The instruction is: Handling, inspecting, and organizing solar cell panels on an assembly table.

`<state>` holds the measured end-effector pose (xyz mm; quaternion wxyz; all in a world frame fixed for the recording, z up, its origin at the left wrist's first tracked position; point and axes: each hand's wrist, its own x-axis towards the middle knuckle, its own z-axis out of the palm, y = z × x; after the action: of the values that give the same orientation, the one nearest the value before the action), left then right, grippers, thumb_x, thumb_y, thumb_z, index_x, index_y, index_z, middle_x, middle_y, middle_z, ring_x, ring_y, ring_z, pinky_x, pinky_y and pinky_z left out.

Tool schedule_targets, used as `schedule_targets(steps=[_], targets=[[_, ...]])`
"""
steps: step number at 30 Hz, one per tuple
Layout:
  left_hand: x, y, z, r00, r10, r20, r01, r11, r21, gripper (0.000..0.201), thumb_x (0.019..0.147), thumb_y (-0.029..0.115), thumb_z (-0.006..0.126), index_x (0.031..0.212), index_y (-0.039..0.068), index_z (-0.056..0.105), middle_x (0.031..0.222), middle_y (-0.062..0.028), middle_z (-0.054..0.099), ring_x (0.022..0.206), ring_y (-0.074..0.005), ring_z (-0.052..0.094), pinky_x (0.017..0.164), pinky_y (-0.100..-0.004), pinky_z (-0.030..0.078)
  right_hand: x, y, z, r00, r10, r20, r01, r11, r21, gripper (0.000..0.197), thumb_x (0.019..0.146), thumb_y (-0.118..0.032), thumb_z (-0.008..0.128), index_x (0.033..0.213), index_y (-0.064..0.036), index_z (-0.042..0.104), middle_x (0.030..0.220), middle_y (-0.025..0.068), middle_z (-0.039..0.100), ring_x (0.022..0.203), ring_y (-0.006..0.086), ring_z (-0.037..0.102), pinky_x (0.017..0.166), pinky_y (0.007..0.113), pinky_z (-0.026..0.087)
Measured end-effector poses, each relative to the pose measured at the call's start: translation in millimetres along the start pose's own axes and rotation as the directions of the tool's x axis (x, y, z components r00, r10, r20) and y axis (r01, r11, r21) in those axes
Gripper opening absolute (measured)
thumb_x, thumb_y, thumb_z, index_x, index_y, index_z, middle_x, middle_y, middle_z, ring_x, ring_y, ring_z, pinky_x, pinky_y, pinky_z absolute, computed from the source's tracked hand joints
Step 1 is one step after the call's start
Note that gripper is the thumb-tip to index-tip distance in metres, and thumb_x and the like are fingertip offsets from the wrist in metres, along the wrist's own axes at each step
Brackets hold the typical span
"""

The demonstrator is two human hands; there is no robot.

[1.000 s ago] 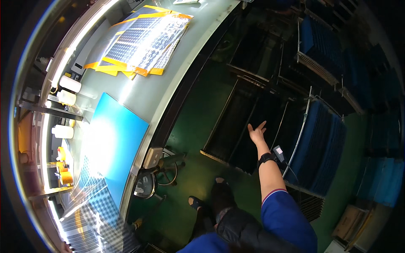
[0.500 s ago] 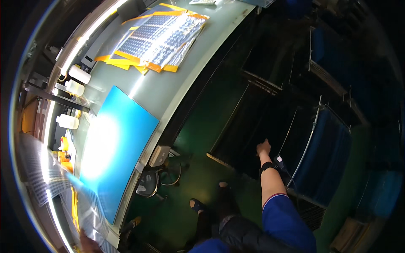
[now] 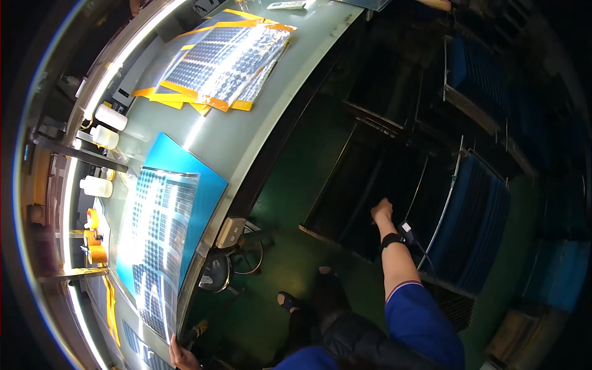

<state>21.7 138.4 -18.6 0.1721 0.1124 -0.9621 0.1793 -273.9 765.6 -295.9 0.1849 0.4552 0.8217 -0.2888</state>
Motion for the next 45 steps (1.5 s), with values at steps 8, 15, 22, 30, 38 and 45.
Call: schedule_targets(steps=[8, 15, 22, 30, 38, 45], targets=[[-7, -2, 8, 1.0, -0.02, -0.004, 0.02, 0.999, 0.026, 0.037, 0.073, -0.001, 0.057, 0.107, 0.01, 0.064, 0.07, -0.0157, 0.061, 0.055, -0.0325, 0.056, 0.05, -0.0423, 0.046, 14, -5, -11, 0.997, -0.024, 0.069, 0.013, 0.988, 0.151, 0.05, 0.078, -0.009, 0.064, 0.123, 0.0056, 0.047, 0.108, 0.028, 0.06, 0.097, 0.0419, 0.06, 0.077, 0.042, 0.055], [3, -5, -5, 0.995, -0.095, 0.016, 0.093, 0.988, 0.124, 0.031, 0.078, 0.005, 0.058, 0.109, 0.009, 0.065, 0.071, -0.0149, 0.063, 0.058, -0.0327, 0.058, 0.055, -0.0435, 0.047, 8, 24, 32, 0.887, -0.31, -0.343, 0.419, 0.852, 0.313, 0.084, 0.083, -0.029, 0.063, 0.141, 0.0065, 0.014, 0.132, 0.0342, 0.038, 0.123, 0.0424, 0.04, 0.103, 0.041, 0.034], [-6, 37, -39, 0.973, 0.137, -0.185, -0.209, 0.864, -0.457, 0.016, 0.083, 0.001, 0.054, 0.095, -0.002, 0.063, 0.094, -0.016, 0.066, 0.084, -0.0271, 0.066, 0.076, -0.0356, 0.054, -163, -24, 8, 0.749, -0.25, 0.613, -0.321, 0.673, 0.666, 0.047, 0.087, -0.037, 0.061, 0.119, -0.0051, 0.052, 0.109, 0.0117, 0.06, 0.098, 0.0233, 0.059, 0.086, 0.041, 0.048], [-43, 21, -18, 0.972, 0.15, 0.183, 0.015, 0.735, -0.678, 0.03, 0.07, 0.007, 0.071, 0.099, 0.004, 0.065, 0.11, -0.0147, 0.062, 0.104, -0.0313, 0.06, 0.093, -0.0401, 0.048, -264, -170, -64, 0.14, -0.666, 0.733, -0.129, 0.721, 0.68, 0.079, 0.086, -0.067, 0.036, 0.139, -0.0089, 0.031, 0.125, 0.0259, 0.05, 0.108, 0.0368, 0.056, 0.09, 0.051, 0.046], [-106, -61, 27, 0.176, -0.559, 0.811, 0.916, -0.209, -0.343, 0.047, 0.081, 0.029, 0.071, 0.112, -0.002, 0.054, 0.1, -0.0093, 0.061, 0.091, -0.0199, 0.06, 0.081, -0.0327, 0.048, -282, -246, -73, 0.529, -0.421, 0.737, 0.411, 0.887, 0.211, 0.028, 0.08, -0.004, 0.067, 0.106, -0.005, 0.057, 0.089, 0.0034, 0.063, 0.074, 0.0163, 0.064, 0.066, 0.033, 0.055], [-34, -124, 35, 0.609, -0.057, 0.791, 0.689, -0.456, -0.564, 0.025, 0.081, 0.005, 0.067, 0.104, 0.0, 0.059, 0.089, -0.0096, 0.065, 0.072, -0.0129, 0.064, 0.062, -0.0239, 0.051, -278, -303, -60, 0.567, -0.607, 0.557, 0.606, 0.765, 0.217, 0.018, 0.081, -0.005, 0.067, 0.097, -0.006, 0.059, 0.08, -0.0014, 0.061, 0.069, 0.0089, 0.058, 0.06, 0.023, 0.047]])
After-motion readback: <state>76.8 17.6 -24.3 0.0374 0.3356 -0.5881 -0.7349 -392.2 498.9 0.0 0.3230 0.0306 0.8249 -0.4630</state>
